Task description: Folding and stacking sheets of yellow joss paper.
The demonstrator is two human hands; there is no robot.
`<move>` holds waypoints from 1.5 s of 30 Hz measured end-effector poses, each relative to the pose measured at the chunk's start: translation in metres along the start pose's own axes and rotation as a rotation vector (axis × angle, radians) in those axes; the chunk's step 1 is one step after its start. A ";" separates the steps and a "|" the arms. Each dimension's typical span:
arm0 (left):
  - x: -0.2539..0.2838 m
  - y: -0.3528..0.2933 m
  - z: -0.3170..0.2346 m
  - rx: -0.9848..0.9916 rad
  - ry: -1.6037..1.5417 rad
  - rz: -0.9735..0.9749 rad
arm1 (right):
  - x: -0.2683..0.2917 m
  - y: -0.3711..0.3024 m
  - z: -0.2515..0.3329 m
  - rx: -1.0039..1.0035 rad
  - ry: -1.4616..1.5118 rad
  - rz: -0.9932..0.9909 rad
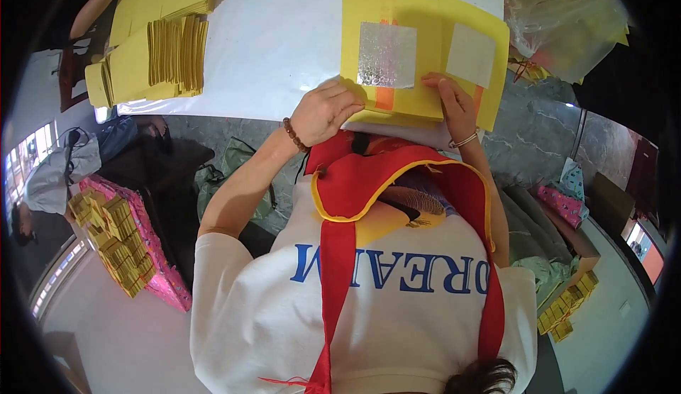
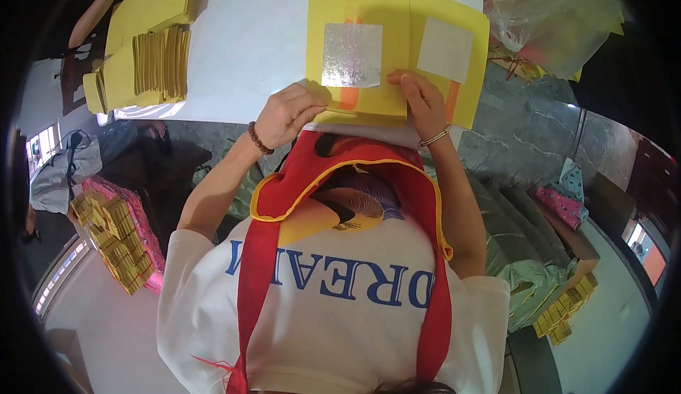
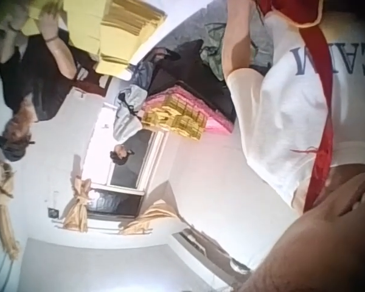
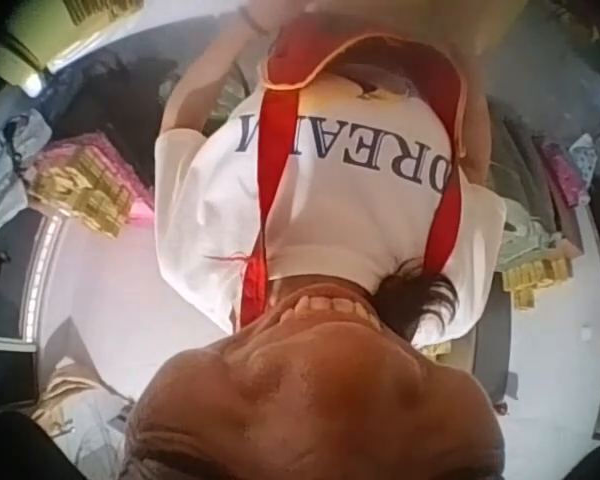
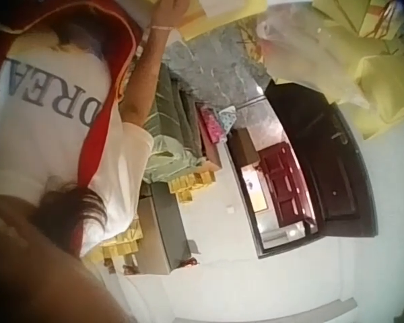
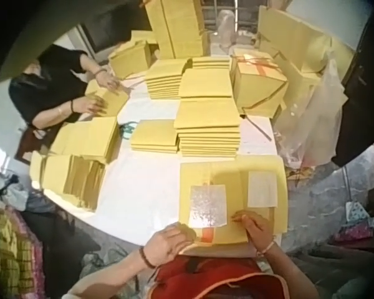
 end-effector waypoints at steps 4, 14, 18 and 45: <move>0.001 0.005 0.002 0.052 -0.086 0.026 | 0.001 0.000 -0.003 0.009 0.017 -0.026; -0.002 0.010 0.017 0.269 -0.230 0.084 | 0.000 0.001 -0.004 -0.030 0.063 -0.041; -0.003 0.014 0.022 0.338 -0.277 0.131 | 0.001 0.001 -0.006 -0.031 0.038 -0.032; 0.025 0.013 0.002 -0.163 0.355 -0.210 | -0.003 0.011 0.059 0.427 -0.580 0.130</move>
Point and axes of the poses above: each hand's wrist, its own y-axis towards the middle knuckle, its own x-axis out of the back of the hand, z = x × y, the point moved 8 cm from there along y, towards the middle knuckle, and after that the axes turned 14 degrees about x, right-handed, at the moved point
